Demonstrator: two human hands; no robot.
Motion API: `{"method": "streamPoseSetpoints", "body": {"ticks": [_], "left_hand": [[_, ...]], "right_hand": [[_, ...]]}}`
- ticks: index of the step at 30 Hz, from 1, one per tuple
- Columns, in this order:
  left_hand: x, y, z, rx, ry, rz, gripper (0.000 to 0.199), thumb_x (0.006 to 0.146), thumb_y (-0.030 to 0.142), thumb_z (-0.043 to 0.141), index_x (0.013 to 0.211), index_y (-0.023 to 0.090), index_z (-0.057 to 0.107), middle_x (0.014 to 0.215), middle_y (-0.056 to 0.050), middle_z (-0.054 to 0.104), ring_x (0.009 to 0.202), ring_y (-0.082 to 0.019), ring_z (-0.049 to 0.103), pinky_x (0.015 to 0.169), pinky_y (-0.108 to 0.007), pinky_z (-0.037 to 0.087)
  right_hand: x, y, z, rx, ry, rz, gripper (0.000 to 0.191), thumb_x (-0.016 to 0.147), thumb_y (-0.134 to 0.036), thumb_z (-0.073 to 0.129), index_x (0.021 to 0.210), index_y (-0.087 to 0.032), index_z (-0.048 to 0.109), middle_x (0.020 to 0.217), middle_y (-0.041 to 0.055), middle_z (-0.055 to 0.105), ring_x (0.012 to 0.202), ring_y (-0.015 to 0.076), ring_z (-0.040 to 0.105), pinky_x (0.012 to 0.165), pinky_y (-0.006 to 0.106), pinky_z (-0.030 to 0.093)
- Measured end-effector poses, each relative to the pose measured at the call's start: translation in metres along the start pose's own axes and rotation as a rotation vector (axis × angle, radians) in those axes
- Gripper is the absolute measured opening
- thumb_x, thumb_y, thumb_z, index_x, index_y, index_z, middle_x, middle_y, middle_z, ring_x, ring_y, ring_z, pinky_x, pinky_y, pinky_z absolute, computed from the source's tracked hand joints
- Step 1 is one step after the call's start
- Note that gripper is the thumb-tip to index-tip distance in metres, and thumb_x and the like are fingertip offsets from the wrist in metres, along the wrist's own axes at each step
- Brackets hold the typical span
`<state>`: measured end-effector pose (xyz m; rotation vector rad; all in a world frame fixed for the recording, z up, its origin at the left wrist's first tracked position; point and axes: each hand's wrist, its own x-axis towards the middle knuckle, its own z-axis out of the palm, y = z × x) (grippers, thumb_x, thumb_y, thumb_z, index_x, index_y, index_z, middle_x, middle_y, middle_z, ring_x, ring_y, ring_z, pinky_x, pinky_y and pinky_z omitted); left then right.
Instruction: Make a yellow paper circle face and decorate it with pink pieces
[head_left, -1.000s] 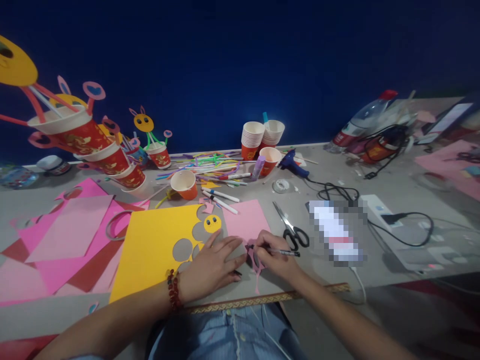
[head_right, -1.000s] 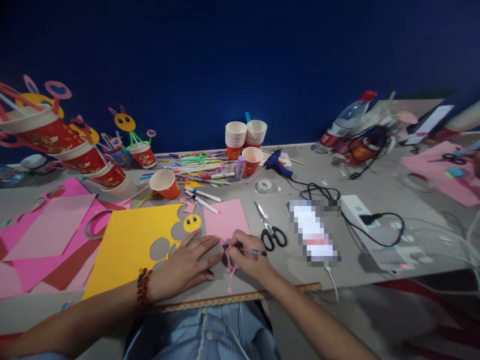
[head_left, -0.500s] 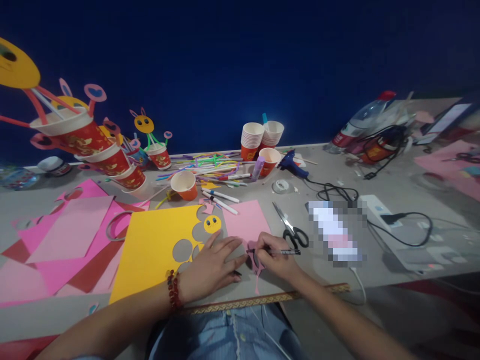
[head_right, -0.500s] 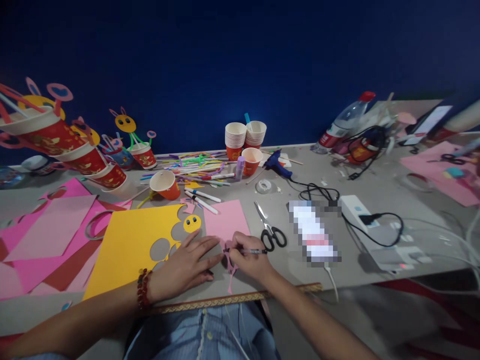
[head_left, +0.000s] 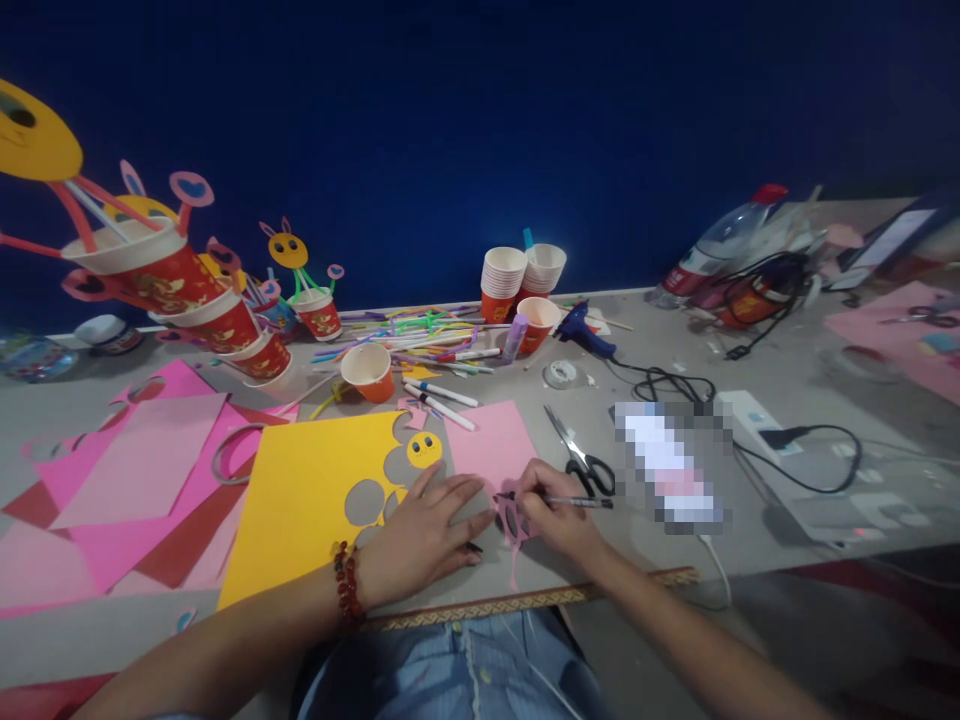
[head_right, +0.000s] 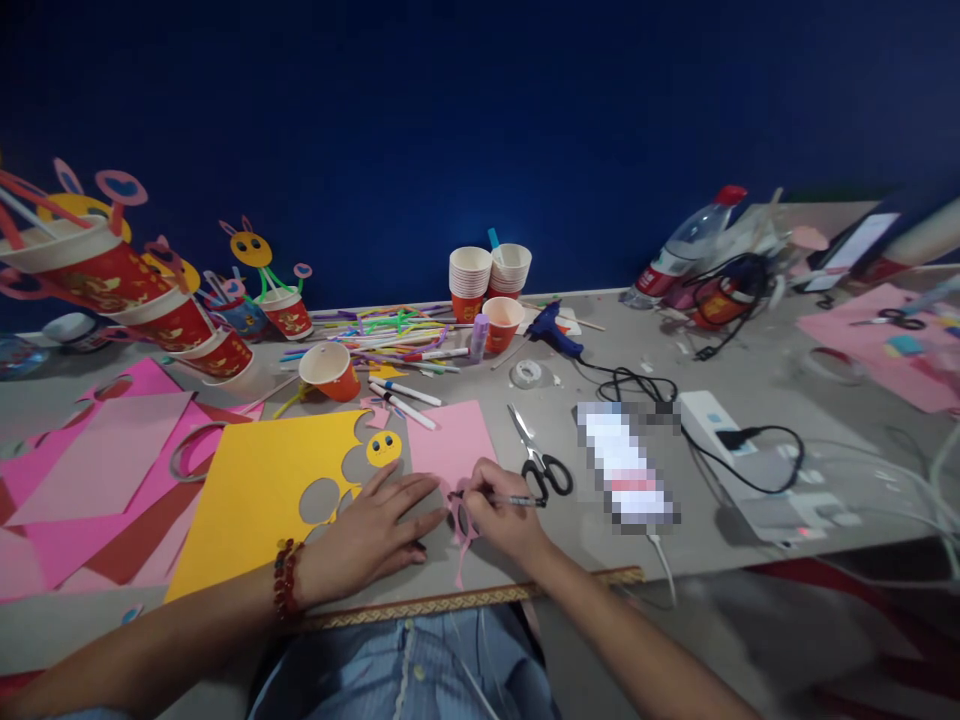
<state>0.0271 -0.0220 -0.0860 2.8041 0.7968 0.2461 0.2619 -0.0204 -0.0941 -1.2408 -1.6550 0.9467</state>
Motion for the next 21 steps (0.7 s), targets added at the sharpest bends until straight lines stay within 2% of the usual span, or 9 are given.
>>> {"method": "streamPoseSetpoints", "body": {"ticks": [10,21], "left_hand": [[0.0003,-0.0002,0.0006,-0.004,-0.012,-0.005,0.047,0.095,0.045,0.054,0.138,0.025,0.048,0.150,-0.014,0.042,0.139,-0.028,0.038,0.116,-0.057,0.022],[0.0000,-0.0004,0.0013,-0.012,0.004,0.008,0.048,0.095,0.042,0.056,0.139,0.024,0.048,0.149,-0.015,0.043,0.138,-0.029,0.039,0.116,-0.057,0.023]], "right_hand": [[0.0011,-0.0026,0.0021,-0.074,-0.062,0.032,0.014,0.081,-0.022,0.048,0.067,-0.022,0.047,0.057,-0.0051,0.045,0.051,0.0121,0.042,0.052,0.025,0.032],[0.0012,-0.0027,0.0021,-0.068,-0.057,0.046,0.014,0.080,-0.024,0.049,0.066,-0.022,0.047,0.057,-0.0046,0.046,0.051,0.0127,0.043,0.051,0.025,0.033]]}}
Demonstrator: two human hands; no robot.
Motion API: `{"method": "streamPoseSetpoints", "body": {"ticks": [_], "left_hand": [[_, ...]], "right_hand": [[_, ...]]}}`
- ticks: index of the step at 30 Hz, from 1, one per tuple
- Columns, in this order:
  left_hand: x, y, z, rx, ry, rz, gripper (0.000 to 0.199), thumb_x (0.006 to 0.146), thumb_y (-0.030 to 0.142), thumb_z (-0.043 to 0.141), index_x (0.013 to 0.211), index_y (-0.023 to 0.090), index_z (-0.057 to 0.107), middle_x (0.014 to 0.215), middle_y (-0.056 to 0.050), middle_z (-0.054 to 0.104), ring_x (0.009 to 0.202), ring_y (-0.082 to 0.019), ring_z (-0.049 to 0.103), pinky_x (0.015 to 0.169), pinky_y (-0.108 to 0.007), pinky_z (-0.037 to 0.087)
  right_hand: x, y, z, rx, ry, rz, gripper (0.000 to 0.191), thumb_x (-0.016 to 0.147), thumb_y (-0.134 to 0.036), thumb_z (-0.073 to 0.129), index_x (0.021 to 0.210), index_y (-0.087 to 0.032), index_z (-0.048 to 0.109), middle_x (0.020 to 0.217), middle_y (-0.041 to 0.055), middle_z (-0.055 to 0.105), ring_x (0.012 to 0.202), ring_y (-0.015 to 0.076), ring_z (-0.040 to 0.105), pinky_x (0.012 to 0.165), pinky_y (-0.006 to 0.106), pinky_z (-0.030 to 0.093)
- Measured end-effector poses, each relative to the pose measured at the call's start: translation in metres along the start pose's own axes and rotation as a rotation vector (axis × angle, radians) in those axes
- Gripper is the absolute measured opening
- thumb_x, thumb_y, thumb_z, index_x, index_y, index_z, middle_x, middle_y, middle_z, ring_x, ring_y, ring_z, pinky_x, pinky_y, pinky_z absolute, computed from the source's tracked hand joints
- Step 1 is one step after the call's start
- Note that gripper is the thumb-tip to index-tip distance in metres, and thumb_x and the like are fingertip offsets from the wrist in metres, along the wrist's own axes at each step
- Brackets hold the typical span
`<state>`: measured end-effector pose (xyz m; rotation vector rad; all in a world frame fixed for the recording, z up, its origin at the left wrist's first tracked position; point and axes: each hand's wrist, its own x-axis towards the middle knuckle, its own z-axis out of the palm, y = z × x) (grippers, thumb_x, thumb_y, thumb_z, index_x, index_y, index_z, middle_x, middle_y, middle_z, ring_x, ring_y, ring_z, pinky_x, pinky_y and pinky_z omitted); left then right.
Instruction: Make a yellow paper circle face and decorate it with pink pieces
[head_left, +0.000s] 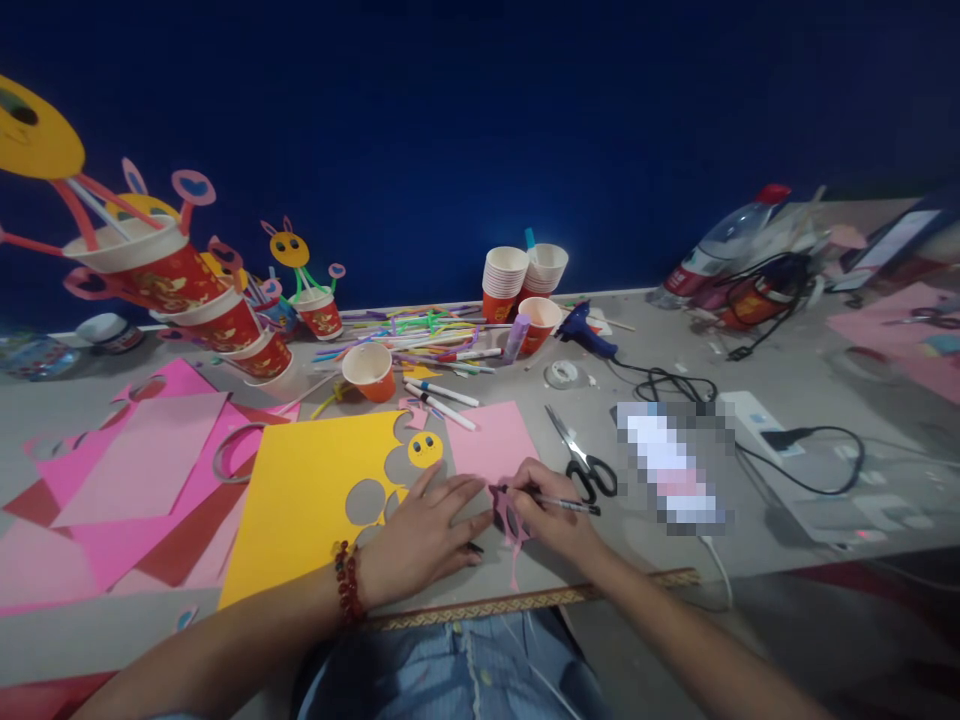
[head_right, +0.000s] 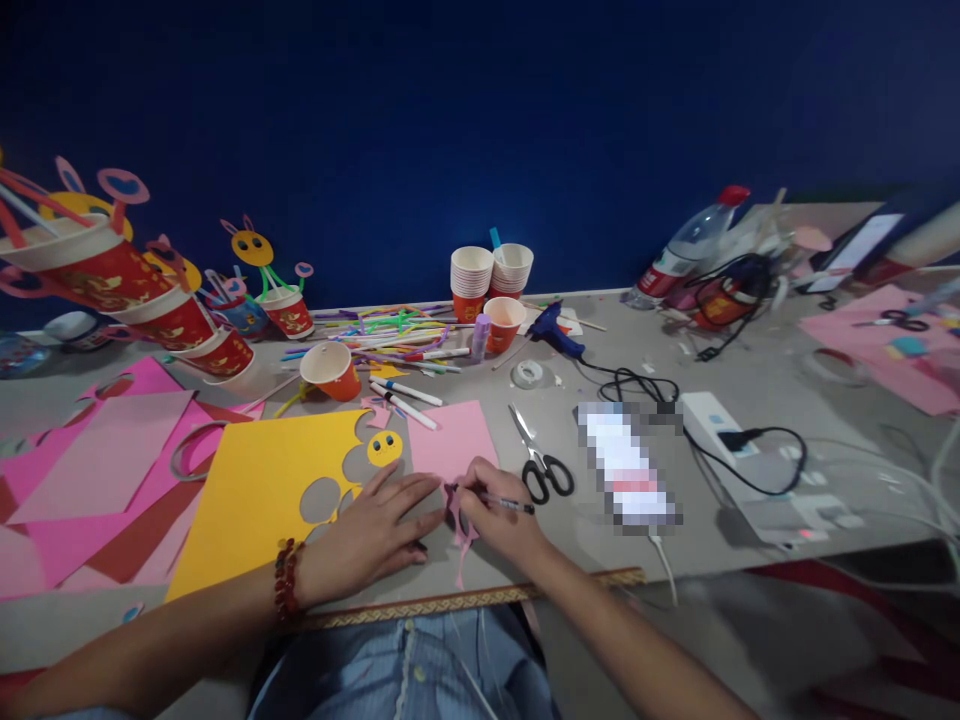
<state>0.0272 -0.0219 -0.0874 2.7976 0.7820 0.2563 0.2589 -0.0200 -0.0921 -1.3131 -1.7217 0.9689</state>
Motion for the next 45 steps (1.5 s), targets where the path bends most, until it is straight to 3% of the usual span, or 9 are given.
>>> {"method": "streamPoseSetpoints", "body": {"ticks": [45], "left_hand": [[0.0005,0.0007,-0.0005,0.017,-0.002,-0.005,0.047,0.095,0.044,0.054,0.137,0.024,0.049,0.150,-0.014,0.042,0.138,-0.028,0.038,0.117,-0.056,0.021]], "right_hand": [[-0.0021,0.0023,-0.0021,-0.044,0.000,-0.023,0.015,0.077,-0.019,0.046,0.063,-0.022,0.042,0.054,-0.0054,0.041,0.049,0.0122,0.039,0.051,0.025,0.029]]}}
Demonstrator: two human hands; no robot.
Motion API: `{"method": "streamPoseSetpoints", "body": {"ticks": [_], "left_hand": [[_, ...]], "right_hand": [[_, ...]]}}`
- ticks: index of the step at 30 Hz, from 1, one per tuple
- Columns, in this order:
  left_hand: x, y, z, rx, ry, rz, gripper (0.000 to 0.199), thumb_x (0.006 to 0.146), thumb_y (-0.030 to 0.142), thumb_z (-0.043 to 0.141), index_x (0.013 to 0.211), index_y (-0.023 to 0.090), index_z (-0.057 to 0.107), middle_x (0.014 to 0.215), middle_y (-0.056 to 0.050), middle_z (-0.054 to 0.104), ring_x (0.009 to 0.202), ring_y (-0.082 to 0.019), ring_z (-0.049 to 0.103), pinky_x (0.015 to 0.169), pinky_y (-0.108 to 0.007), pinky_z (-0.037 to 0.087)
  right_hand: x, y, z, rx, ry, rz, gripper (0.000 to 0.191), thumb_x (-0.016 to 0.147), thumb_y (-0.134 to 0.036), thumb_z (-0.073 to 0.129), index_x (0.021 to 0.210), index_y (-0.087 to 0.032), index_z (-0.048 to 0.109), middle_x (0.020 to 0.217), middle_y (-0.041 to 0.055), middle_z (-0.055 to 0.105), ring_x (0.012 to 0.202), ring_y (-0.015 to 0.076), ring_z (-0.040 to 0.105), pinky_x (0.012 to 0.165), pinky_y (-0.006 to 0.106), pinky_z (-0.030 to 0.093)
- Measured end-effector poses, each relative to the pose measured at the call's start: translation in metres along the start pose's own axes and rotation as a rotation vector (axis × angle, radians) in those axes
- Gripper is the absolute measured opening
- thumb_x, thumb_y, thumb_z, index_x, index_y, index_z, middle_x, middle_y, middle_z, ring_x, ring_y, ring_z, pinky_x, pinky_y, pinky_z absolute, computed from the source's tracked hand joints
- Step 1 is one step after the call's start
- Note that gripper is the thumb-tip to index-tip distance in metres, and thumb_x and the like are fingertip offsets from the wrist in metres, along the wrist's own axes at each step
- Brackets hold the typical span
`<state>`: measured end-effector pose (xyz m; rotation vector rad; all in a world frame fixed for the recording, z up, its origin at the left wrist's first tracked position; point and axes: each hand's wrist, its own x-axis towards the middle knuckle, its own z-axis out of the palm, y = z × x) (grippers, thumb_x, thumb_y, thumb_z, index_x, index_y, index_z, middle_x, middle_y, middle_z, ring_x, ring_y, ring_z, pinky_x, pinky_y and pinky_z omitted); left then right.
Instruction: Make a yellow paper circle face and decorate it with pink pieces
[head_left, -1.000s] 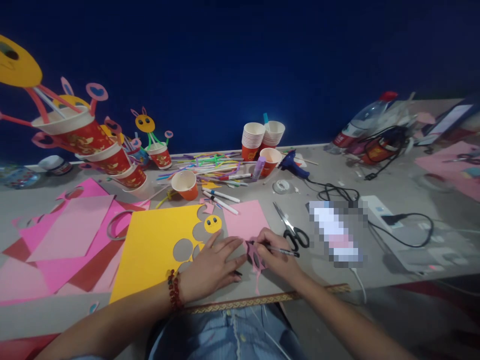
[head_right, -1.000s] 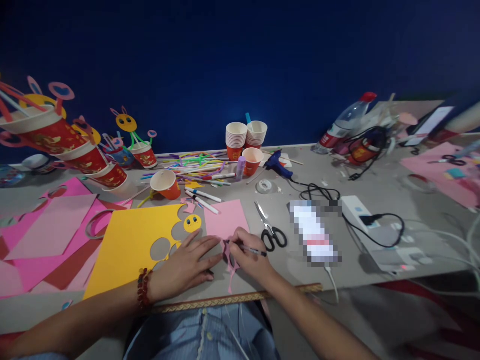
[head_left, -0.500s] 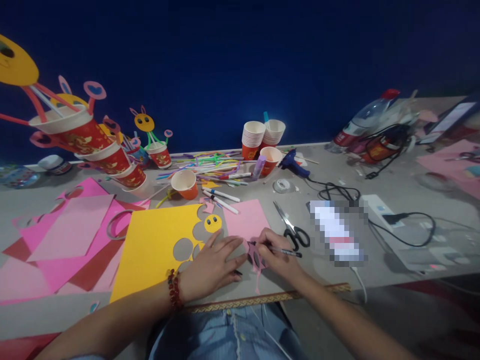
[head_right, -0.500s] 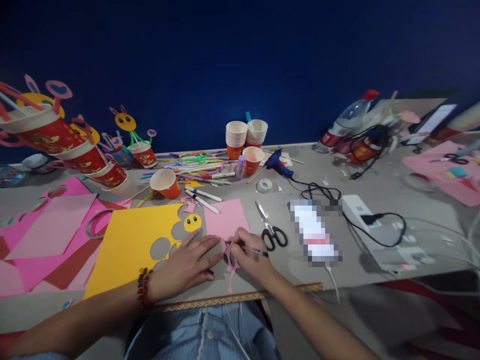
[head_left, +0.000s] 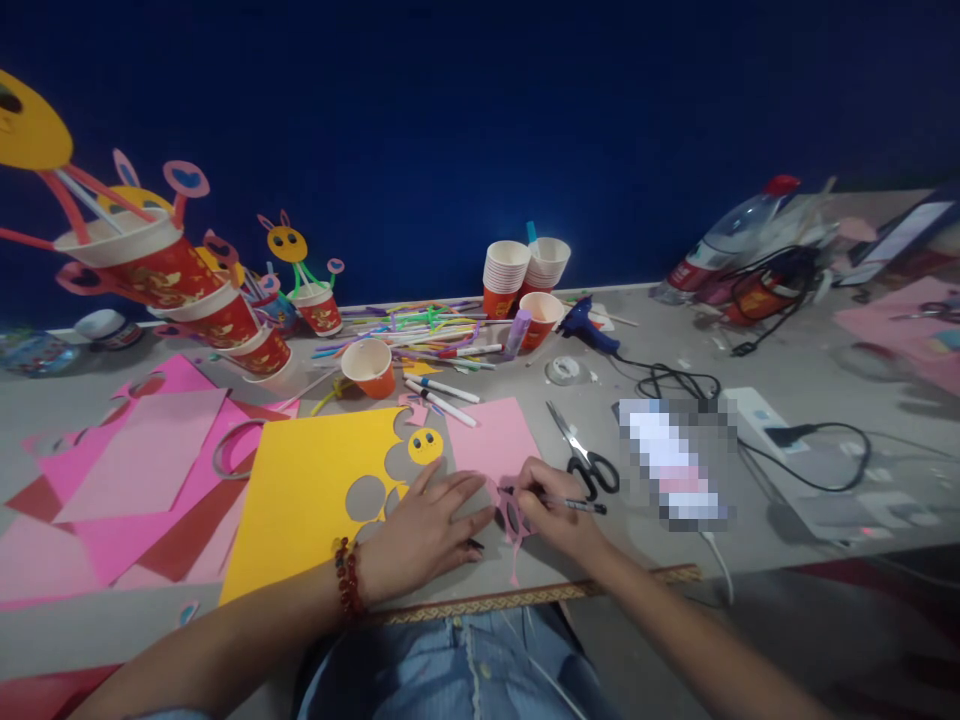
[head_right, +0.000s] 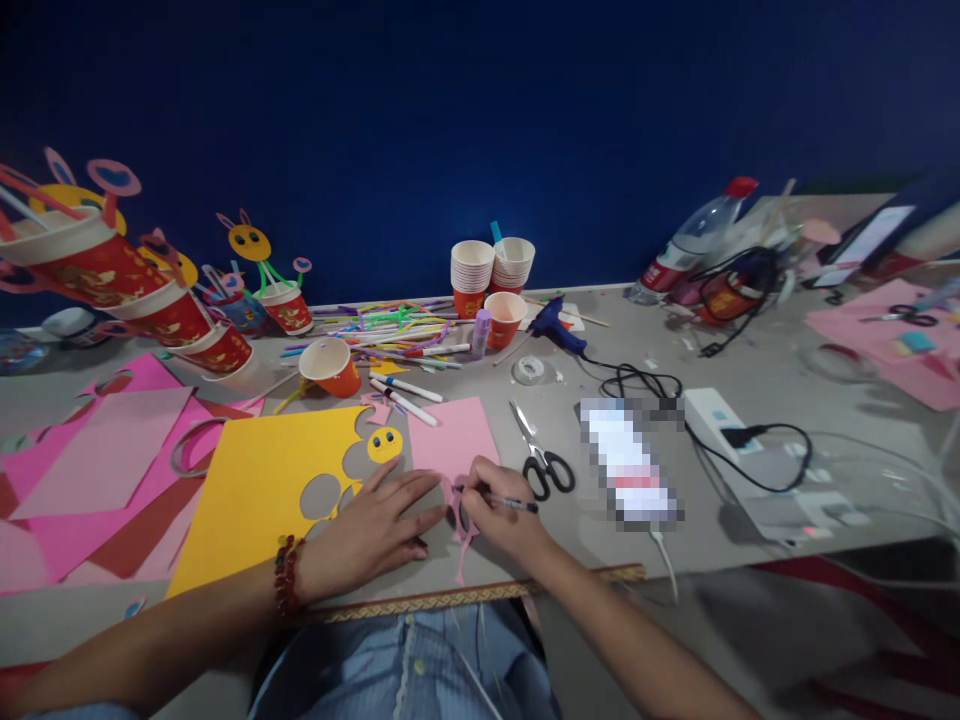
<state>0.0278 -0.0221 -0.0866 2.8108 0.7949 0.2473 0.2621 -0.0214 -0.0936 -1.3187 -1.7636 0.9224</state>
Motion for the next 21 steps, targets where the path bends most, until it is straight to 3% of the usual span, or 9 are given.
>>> {"method": "streamPoseSetpoints", "body": {"ticks": [21], "left_hand": [[0.0007,-0.0002,-0.0007,0.021,0.007,0.010,0.049,0.095,0.045,0.055,0.139,0.025,0.048,0.149,-0.013,0.043,0.138,-0.028,0.039,0.117,-0.055,0.021]], "right_hand": [[-0.0005,0.0014,-0.0002,-0.057,-0.021,-0.037,0.014,0.074,-0.019,0.045,0.061,-0.022,0.040,0.053,-0.0051,0.042,0.049,0.0118,0.041,0.051,0.024,0.031]]}}
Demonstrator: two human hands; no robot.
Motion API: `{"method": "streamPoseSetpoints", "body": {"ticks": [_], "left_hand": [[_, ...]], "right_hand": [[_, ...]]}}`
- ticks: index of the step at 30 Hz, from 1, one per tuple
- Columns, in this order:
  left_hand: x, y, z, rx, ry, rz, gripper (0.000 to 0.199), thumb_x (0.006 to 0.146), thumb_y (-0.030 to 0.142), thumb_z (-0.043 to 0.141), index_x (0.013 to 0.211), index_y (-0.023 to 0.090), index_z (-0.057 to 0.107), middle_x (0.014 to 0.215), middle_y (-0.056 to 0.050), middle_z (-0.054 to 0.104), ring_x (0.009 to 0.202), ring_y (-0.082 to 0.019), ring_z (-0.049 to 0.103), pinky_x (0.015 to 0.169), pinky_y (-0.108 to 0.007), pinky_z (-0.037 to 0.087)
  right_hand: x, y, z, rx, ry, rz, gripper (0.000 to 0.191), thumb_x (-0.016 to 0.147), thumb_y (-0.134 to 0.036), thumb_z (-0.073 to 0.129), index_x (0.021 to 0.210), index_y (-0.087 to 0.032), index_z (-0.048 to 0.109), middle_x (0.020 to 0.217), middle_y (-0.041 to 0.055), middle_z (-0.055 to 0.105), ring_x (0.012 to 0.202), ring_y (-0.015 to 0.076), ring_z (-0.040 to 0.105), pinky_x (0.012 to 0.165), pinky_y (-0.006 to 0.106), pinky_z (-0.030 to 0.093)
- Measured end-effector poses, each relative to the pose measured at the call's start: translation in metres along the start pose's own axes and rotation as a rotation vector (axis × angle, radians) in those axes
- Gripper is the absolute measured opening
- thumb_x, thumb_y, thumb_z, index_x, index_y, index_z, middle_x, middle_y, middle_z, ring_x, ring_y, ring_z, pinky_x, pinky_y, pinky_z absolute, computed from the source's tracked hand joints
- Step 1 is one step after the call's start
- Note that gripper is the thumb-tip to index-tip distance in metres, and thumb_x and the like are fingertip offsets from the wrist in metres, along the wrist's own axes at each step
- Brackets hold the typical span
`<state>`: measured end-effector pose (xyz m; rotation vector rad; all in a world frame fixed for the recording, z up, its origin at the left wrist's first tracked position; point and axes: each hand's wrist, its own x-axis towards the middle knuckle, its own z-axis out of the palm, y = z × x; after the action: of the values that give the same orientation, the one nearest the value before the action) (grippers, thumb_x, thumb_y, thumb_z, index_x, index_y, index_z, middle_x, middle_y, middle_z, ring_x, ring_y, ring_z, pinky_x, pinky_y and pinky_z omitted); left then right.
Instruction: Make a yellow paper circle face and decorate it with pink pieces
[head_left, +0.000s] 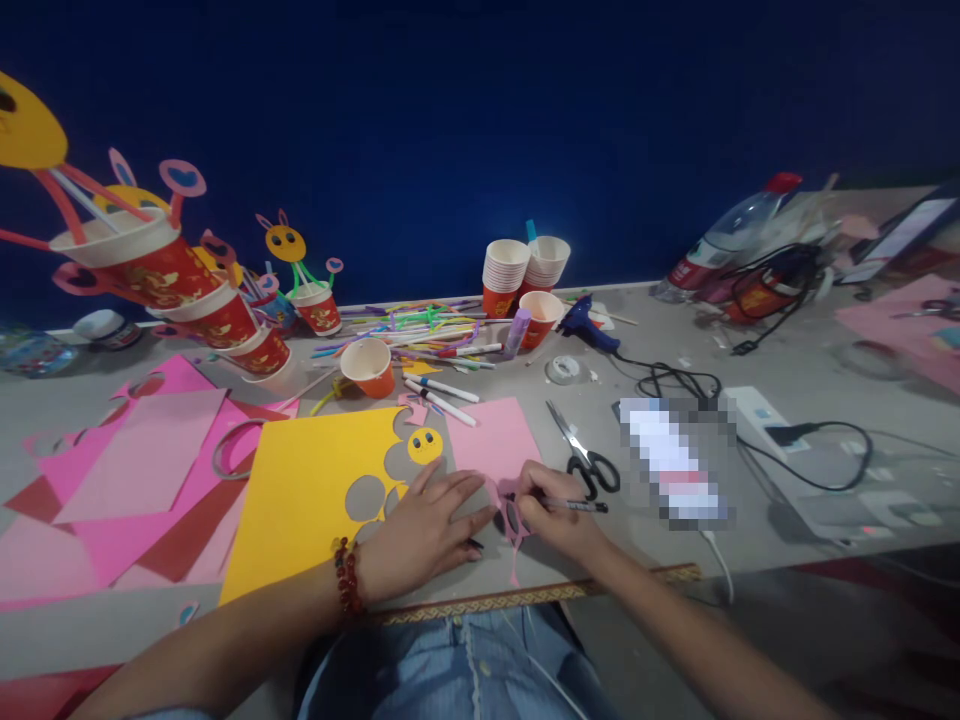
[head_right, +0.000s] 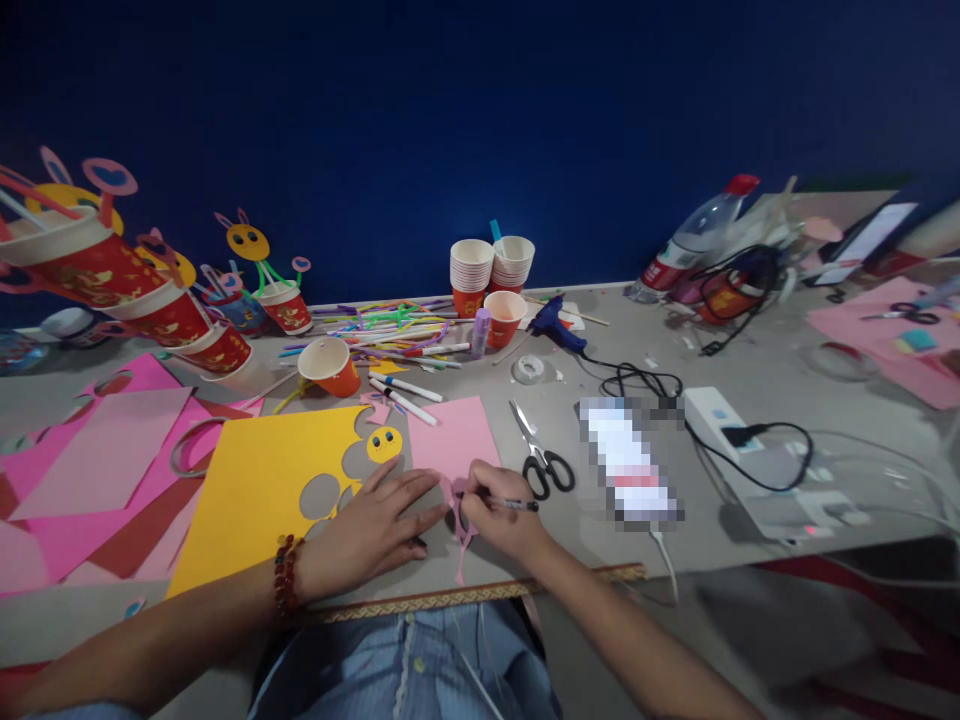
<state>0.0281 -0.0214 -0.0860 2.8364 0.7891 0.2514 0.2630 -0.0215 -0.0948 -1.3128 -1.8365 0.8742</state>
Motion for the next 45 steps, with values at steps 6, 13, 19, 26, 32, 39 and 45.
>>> {"method": "streamPoseSetpoints", "body": {"ticks": [6,13,19,26,32,39,45], "left_hand": [[-0.0007,-0.0001,0.0009,-0.003,-0.010,-0.004,0.049,0.095,0.045,0.054,0.140,0.026,0.047,0.150,-0.014,0.042,0.138,-0.028,0.038,0.115,-0.057,0.024],[-0.0007,0.0000,0.0011,-0.004,-0.014,-0.010,0.049,0.095,0.045,0.054,0.139,0.026,0.047,0.150,-0.014,0.041,0.138,-0.028,0.038,0.115,-0.057,0.023],[-0.0001,0.0002,0.0008,-0.009,-0.001,-0.005,0.049,0.094,0.044,0.057,0.139,0.026,0.048,0.149,-0.014,0.042,0.138,-0.028,0.039,0.116,-0.056,0.022],[-0.0004,-0.0003,0.0004,-0.017,-0.018,-0.010,0.051,0.096,0.044,0.054,0.142,0.026,0.044,0.150,-0.014,0.041,0.139,-0.028,0.038,0.116,-0.057,0.022],[-0.0001,0.0000,-0.0009,-0.017,0.003,-0.001,0.049,0.095,0.043,0.055,0.140,0.026,0.046,0.149,-0.014,0.042,0.137,-0.028,0.039,0.116,-0.056,0.023],[-0.0003,0.0007,-0.0006,-0.020,-0.010,-0.012,0.050,0.095,0.043,0.056,0.140,0.026,0.046,0.149,-0.014,0.042,0.138,-0.029,0.039,0.116,-0.058,0.023],[-0.0002,0.0002,-0.0019,-0.028,-0.014,-0.004,0.049,0.095,0.043,0.055,0.141,0.026,0.046,0.150,-0.014,0.042,0.138,-0.028,0.039,0.116,-0.057,0.023]], "right_hand": [[-0.0002,0.0003,0.0001,0.007,-0.013,-0.003,0.014,0.073,-0.018,0.044,0.060,-0.023,0.039,0.051,-0.0054,0.042,0.048,0.0117,0.039,0.049,0.023,0.030],[0.0004,-0.0018,-0.0006,0.013,-0.021,-0.015,0.015,0.072,-0.017,0.045,0.060,-0.023,0.039,0.050,-0.0055,0.042,0.047,0.0113,0.038,0.048,0.023,0.029],[0.0004,-0.0020,-0.0007,0.012,-0.024,-0.036,0.015,0.073,-0.018,0.046,0.060,-0.023,0.040,0.050,-0.0060,0.041,0.047,0.0111,0.038,0.049,0.023,0.029],[-0.0004,-0.0013,-0.0005,0.045,-0.024,-0.020,0.014,0.072,-0.017,0.046,0.060,-0.023,0.041,0.051,-0.0061,0.041,0.047,0.0110,0.038,0.049,0.023,0.030],[0.0000,-0.0019,-0.0006,0.040,-0.022,-0.020,0.013,0.072,-0.017,0.046,0.060,-0.022,0.042,0.051,-0.0057,0.043,0.047,0.0109,0.039,0.048,0.022,0.030],[0.0002,-0.0032,-0.0005,0.047,-0.040,-0.010,0.014,0.073,-0.017,0.047,0.061,-0.022,0.042,0.051,-0.0057,0.044,0.047,0.0107,0.039,0.048,0.022,0.030],[-0.0023,0.0000,-0.0001,0.110,0.033,-0.001,0.016,0.073,-0.015,0.047,0.059,-0.022,0.043,0.052,-0.0048,0.046,0.048,0.0111,0.041,0.048,0.023,0.033]]}}
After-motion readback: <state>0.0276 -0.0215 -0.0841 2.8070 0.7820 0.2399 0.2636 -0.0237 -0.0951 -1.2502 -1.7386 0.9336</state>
